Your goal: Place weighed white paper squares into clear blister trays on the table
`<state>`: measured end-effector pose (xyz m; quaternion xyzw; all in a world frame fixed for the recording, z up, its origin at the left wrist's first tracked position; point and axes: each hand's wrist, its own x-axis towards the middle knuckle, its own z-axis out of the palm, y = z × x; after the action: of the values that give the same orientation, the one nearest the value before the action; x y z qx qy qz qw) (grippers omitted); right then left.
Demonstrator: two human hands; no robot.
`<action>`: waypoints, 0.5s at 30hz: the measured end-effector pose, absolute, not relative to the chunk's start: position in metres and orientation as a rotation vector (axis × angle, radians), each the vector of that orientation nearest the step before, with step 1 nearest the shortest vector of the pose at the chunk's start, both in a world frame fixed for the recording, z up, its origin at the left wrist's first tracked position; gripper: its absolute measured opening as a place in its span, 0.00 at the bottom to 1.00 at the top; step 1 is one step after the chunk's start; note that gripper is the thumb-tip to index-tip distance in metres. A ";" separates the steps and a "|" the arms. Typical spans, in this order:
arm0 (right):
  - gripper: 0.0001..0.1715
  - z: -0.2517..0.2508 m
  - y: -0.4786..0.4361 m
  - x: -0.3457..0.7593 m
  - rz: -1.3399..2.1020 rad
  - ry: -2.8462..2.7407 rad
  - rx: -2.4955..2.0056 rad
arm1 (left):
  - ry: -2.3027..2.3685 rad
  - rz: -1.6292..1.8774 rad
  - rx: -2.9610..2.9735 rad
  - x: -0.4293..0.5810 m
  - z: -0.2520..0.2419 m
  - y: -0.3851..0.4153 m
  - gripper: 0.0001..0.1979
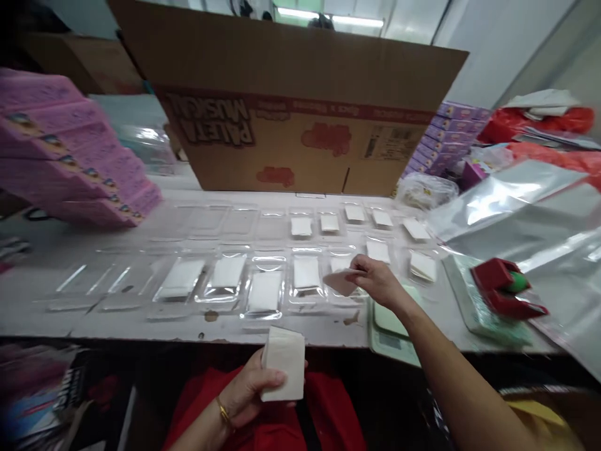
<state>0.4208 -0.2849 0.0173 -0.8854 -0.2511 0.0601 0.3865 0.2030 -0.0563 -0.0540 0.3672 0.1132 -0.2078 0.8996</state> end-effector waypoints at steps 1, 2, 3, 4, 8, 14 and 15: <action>0.07 0.023 -0.257 0.429 0.171 -0.689 -2.215 | 0.235 -0.401 0.755 0.202 -0.053 -0.052 0.21; 0.07 0.028 -0.228 0.439 0.188 -0.741 -2.182 | 0.236 -0.369 0.750 0.200 -0.052 -0.046 0.21; 0.06 0.031 -0.199 0.449 0.211 -0.780 -2.159 | 0.240 -0.337 0.746 0.199 -0.050 -0.041 0.20; 0.06 0.033 -0.170 0.461 0.245 -0.803 -2.151 | 0.243 -0.310 0.742 0.197 -0.048 -0.034 0.20; 0.06 0.028 -0.074 0.514 0.403 -0.797 -2.222 | 0.282 -0.226 0.749 0.189 -0.045 0.000 0.20; 0.10 0.013 0.002 0.567 0.483 -0.820 -2.354 | 0.438 -0.109 0.773 0.167 -0.054 0.052 0.23; 0.10 0.011 0.008 0.571 0.460 -0.814 -2.379 | 0.438 -0.109 0.774 0.165 -0.055 0.057 0.23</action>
<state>0.5709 0.0076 0.0112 -0.8911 -0.3050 0.1725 0.2884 0.1652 0.0565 -0.0555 0.3741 0.2118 -0.0526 0.9013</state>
